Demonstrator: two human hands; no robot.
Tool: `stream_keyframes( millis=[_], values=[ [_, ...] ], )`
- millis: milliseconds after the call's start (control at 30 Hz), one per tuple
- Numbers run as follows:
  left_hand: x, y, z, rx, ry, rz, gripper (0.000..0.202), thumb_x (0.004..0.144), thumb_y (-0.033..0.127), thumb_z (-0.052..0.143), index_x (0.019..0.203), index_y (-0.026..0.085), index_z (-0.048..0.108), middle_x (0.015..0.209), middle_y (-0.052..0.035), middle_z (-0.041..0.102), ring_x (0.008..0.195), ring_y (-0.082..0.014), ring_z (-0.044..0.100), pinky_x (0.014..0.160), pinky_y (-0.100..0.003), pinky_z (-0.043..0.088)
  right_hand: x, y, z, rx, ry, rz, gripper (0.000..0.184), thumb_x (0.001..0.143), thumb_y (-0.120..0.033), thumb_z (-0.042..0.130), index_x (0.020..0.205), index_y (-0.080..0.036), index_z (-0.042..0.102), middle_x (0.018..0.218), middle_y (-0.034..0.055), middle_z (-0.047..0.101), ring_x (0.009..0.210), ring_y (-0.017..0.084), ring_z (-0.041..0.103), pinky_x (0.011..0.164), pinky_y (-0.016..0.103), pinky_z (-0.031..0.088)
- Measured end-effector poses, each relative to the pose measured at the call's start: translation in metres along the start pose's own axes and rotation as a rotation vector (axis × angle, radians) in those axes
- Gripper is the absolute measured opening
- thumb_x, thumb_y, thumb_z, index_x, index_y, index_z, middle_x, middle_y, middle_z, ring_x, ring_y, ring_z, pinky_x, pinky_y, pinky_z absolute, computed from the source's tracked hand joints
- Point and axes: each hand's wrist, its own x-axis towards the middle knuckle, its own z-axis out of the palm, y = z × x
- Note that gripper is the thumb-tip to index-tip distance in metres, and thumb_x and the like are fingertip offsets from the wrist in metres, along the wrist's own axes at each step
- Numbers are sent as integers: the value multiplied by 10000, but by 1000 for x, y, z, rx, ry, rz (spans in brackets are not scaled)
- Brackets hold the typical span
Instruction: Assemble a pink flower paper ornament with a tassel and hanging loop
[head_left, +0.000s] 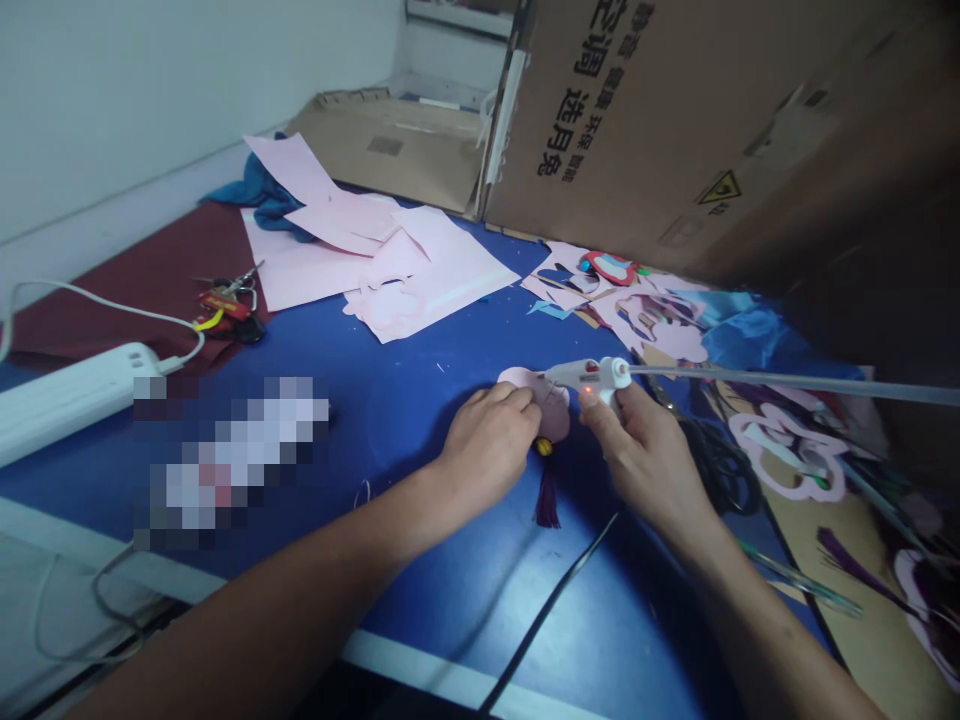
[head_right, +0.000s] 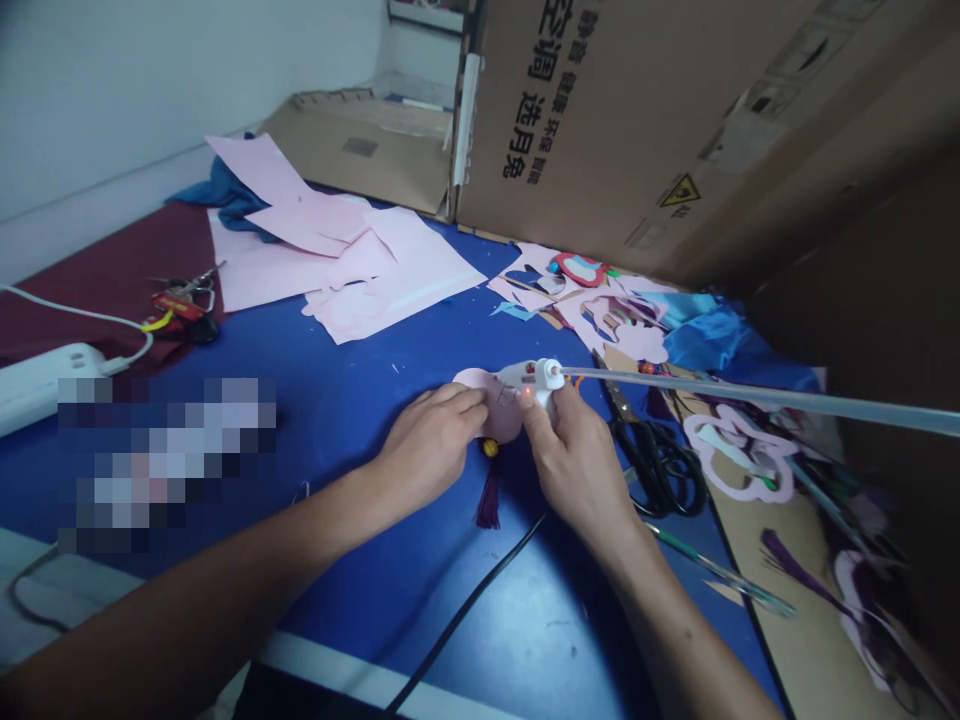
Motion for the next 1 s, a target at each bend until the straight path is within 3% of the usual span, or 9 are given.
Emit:
stream_keyframes(
  millis=[267,467,533,667,800,900,1000],
  values=[
    [0,-2,5,-20,39,16,253,1008,64,541,1066,152,770,1217,-117,777,1187,-284,687,1047,-438,575,-4,-10,1,242,134,62,504,1025,-677,630,1013,-203,801,805,48,684,711,217,604,645,343,456],
    [-2,-5,5,-245,312,57,341,976,7,515,1097,178,785,1341,-111,775,1345,-269,654,1146,-435,532,-3,-11,9,578,134,166,480,949,-678,763,987,-204,822,912,73,788,852,241,720,769,364,563],
    [-3,1,-3,-432,372,-4,325,991,48,525,1112,199,785,1280,-80,800,1247,-246,704,1114,-408,539,-2,-13,12,720,107,158,449,953,-661,770,1004,-217,818,982,80,819,915,254,753,851,394,595],
    [-5,16,-22,-838,245,-159,182,1028,279,608,1003,203,771,1011,-41,814,881,-187,739,824,-303,566,5,-27,23,877,-1,152,438,960,-635,764,1089,-219,806,1060,91,836,975,267,772,883,405,616],
    [-7,22,-29,-922,261,-278,161,943,306,684,845,179,682,779,-13,719,726,-155,655,644,-243,471,15,-55,40,975,-89,205,451,963,-597,736,1176,-200,761,1176,117,828,1042,285,776,898,416,631],
    [-16,14,-39,-977,294,-343,165,949,322,645,952,170,709,866,-38,765,817,-176,700,692,-244,511,10,-73,52,942,-151,153,440,999,-579,651,1218,-207,737,1221,111,820,1116,282,768,971,420,622],
    [-33,-2,-60,-905,253,-403,232,913,363,665,1025,178,750,933,-55,803,856,-201,728,710,-263,534,-9,-69,51,848,-229,-32,424,978,-467,690,1342,-253,725,1386,95,777,1256,280,731,1098,443,572]
  ],
)
